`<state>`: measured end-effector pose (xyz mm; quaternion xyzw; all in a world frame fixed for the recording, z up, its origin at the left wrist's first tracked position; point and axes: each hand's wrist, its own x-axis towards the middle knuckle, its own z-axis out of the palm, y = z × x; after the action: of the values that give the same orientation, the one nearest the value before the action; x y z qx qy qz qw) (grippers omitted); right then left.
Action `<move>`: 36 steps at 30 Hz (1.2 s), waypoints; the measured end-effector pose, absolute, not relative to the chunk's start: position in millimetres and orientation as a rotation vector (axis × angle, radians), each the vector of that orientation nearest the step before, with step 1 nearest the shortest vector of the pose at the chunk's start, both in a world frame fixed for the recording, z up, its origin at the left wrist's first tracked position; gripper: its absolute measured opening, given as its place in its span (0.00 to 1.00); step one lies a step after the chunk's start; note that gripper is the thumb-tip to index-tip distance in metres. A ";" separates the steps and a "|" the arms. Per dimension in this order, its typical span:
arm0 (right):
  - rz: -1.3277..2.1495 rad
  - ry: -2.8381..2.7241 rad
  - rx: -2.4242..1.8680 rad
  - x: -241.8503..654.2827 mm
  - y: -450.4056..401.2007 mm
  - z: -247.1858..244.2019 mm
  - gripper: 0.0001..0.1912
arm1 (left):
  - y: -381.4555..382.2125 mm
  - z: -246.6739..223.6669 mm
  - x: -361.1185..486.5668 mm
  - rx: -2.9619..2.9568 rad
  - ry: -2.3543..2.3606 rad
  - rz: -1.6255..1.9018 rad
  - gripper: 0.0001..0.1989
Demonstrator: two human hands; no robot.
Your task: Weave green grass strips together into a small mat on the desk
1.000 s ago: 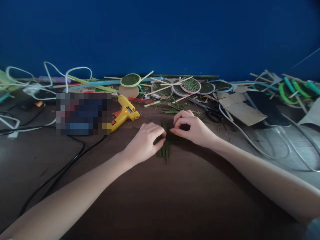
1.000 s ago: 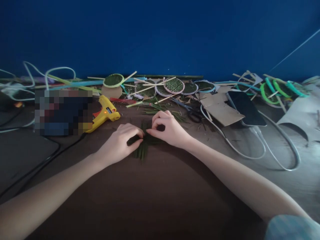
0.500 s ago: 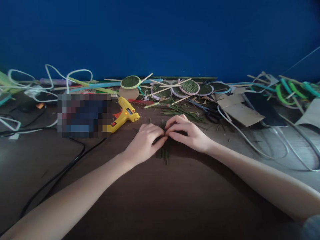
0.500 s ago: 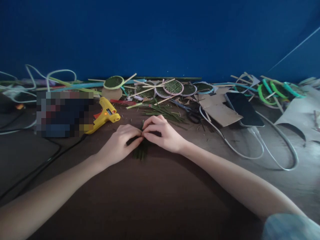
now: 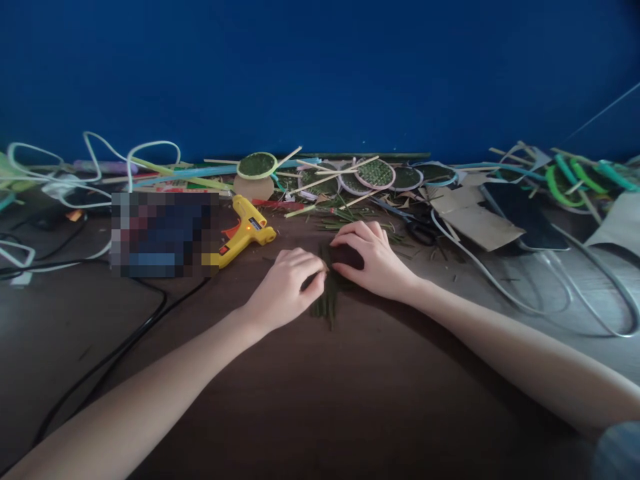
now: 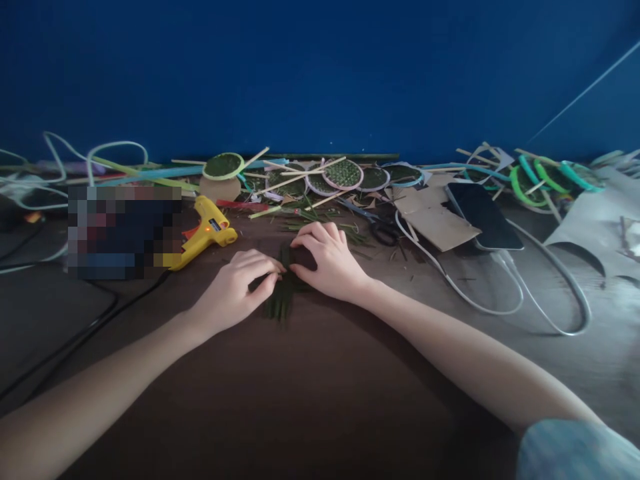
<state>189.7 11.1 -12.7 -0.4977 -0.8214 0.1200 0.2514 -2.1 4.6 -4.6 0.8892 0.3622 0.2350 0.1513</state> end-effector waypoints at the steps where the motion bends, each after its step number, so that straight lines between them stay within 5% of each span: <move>1: 0.326 -2.243 -1.346 189.7 11.2 -13.0 0.12 | 4.6 -4.6 -2.1 2.552 1.040 0.674 0.07; 22: 0.588 -2.159 -1.119 195.2 11.7 -10.1 0.12 | 3.5 -3.4 -1.5 2.516 1.050 0.695 0.07; 36: 0.796 -1.989 -1.019 197.6 6.6 -5.0 0.02 | 3.7 -1.1 -1.3 2.490 1.080 0.675 0.08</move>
<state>197.6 6.6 -5.0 -0.3981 -0.7772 0.3111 0.3750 -1.3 3.7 -1.1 0.8770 0.3804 0.2379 0.1716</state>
